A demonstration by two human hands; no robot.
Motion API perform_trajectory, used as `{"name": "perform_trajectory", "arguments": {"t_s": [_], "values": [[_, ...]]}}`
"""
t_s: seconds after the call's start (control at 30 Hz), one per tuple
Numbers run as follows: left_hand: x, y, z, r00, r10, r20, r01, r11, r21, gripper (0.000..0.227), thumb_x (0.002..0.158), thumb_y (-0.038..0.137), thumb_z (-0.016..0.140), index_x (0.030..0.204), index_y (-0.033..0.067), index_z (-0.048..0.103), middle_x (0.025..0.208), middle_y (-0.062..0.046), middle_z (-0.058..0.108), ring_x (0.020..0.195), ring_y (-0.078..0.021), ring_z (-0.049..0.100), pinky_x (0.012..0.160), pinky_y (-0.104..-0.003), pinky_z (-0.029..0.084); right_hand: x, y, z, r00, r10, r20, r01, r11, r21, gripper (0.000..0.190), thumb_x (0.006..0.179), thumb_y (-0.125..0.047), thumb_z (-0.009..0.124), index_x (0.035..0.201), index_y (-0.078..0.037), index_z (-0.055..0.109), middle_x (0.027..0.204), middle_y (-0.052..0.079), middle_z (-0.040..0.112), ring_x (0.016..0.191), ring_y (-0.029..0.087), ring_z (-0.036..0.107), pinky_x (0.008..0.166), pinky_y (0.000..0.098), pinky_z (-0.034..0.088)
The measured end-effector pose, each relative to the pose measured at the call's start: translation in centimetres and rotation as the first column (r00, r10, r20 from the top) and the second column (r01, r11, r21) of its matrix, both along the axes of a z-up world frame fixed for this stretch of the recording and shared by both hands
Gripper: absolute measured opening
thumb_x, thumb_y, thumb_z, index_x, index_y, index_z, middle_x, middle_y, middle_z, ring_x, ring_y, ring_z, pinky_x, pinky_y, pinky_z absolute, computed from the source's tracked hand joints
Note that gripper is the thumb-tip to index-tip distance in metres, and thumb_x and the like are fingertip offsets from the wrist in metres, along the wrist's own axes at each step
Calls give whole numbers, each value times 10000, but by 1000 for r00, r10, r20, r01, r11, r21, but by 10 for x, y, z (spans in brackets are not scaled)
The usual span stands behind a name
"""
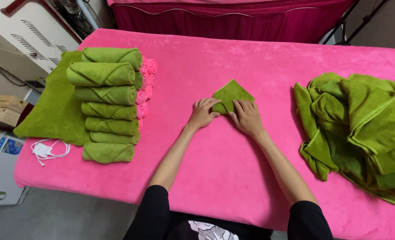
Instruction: Folding and rolling green towels into decorative pointed shapes on a pink massage table.
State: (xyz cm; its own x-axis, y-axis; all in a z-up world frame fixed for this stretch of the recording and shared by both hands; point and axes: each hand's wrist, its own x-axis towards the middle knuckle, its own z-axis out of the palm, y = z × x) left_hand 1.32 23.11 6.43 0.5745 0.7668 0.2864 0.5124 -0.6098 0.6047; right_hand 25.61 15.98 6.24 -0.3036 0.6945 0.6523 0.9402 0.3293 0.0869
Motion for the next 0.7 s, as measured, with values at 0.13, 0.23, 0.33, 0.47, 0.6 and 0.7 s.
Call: {"name": "perform_trajectory", "arguments": {"t_s": [0.13, 0.23, 0.33, 0.47, 0.6, 0.7], "values": [[9, 8, 7, 997, 71, -19, -72, 994, -77, 585, 934, 599, 726, 1428, 297, 644, 1510, -24, 519, 1495, -277, 345, 1210, -545, 234, 6, 16, 8, 1000, -30, 0, 29, 989, -144, 521, 1081, -512, 477, 1400, -127, 624, 1142, 92, 670, 1106, 268, 687, 1018, 413, 449], [17, 15, 11, 991, 127, -29, -129, 986, -108, 488, 984, 561, 678, 1367, 259, 692, 1688, -115, 341, 1623, -366, 100, 1265, -633, 56, 10, 29, 18, 999, -42, 13, 44, 956, -291, 504, 1119, -503, 403, 1360, -118, 621, 1049, 126, 677, 1042, 319, 708, 989, 448, 468], [25, 27, 9, 989, 146, 5, -143, 972, -184, 475, 1059, 544, 572, 1348, 189, 701, 1732, -169, 252, 1637, -390, 11, 1260, -662, -9, 12, 41, 20, 998, -48, 43, 59, 938, -341, 501, 1130, -505, 348, 1445, -171, 549, 1035, 105, 662, 1041, 306, 703, 993, 444, 458], [33, 39, 15, 981, 173, -83, -187, 962, -197, 559, 1081, 580, 494, 1333, 132, 713, 1729, -170, 286, 1645, -364, 9, 1263, -664, -21, 5, 47, 12, 992, 27, 126, -30, 999, 17, 285, 1115, -341, 489, 1317, -175, 604, 1134, 56, 591, 1095, 247, 634, 934, 388, 469], [42, 54, -9, 961, 258, -96, -269, 955, -126, 600, 1093, 666, 380, 1333, 206, 682, 1671, -104, 419, 1629, -305, 171, 1270, -660, 38, -13, 51, 16, 998, -19, 54, 18, 999, 29, 470, 1109, -446, 469, 1319, -68, 655, 1117, 130, 654, 1086, 284, 666, 1033, 432, 442], [43, 49, -8, 945, 327, -14, -327, 942, -71, 633, 1104, 704, 322, 1416, 232, 607, 1549, -72, 541, 1545, -232, 361, 1265, -624, 126, -10, 67, 13, 992, -88, 85, 99, 985, -142, 498, 1111, -484, 401, 1309, -96, 641, 1106, 107, 671, 1098, 264, 676, 1039, 446, 401]]}}
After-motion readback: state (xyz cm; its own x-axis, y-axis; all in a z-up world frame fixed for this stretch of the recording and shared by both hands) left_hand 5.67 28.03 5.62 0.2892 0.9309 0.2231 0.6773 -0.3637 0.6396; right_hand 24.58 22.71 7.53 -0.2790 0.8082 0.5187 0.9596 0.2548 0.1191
